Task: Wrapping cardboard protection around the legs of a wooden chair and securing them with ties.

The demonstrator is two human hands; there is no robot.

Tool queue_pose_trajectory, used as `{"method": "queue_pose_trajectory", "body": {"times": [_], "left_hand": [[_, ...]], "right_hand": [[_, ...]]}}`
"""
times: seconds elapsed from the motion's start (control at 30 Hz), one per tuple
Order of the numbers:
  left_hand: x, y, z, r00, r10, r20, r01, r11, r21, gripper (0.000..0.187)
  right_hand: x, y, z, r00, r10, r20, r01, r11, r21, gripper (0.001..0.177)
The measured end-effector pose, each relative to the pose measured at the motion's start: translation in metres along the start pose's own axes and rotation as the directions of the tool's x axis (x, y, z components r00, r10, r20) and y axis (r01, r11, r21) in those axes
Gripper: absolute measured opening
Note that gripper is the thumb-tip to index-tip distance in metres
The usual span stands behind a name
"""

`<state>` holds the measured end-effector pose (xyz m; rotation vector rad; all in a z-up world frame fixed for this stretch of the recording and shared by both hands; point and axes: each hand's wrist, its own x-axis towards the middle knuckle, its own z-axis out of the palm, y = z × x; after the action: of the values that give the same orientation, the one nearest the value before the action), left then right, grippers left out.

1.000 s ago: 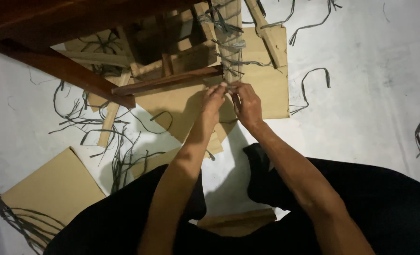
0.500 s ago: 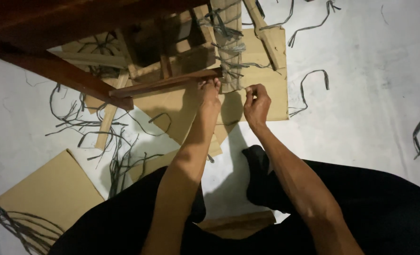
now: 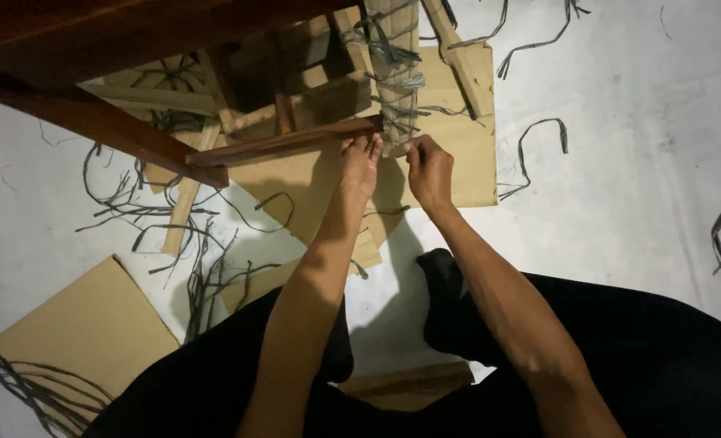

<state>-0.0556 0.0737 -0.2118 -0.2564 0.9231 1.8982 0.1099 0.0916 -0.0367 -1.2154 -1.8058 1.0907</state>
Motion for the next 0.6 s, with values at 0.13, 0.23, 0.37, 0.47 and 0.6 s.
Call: {"method": "queue_pose_trajectory", "body": {"times": [0.13, 0.23, 0.37, 0.47, 0.6], "left_hand": [[-0.046, 0.023, 0.031, 1.0, -0.014, -0.002, 0.015, 0.985, 0.174, 0.005], [-0.069, 0.024, 0.04, 0.983, 0.164, 0.086, -0.184, 0.824, 0.536, 0.009], [-0.093, 0.017, 0.055, 0.869, 0.292, 0.399, -0.493, 0.446, 0.747, 0.015], [-0.069, 0.009, 0.036, 0.873, 0.289, 0.392, -0.473, 0.315, 0.823, 0.018], [-0.064, 0.019, 0.044, 0.996, -0.075, 0.05, 0.018, 0.714, 0.7, 0.018]], "right_hand": [[-0.006, -0.006, -0.001, 0.999, 0.032, 0.012, -0.032, 0.999, 0.004, 0.017], [-0.01, -0.011, 0.003, 1.0, 0.031, 0.001, -0.031, 0.999, 0.042, 0.019], [-0.019, -0.004, 0.017, 0.995, 0.067, -0.076, -0.055, 0.986, 0.16, 0.02], [-0.029, 0.02, 0.04, 0.991, 0.087, -0.1, -0.046, 0.932, 0.359, 0.021], [-0.04, 0.017, 0.054, 0.952, 0.303, 0.037, -0.244, 0.681, 0.69, 0.02]]}}
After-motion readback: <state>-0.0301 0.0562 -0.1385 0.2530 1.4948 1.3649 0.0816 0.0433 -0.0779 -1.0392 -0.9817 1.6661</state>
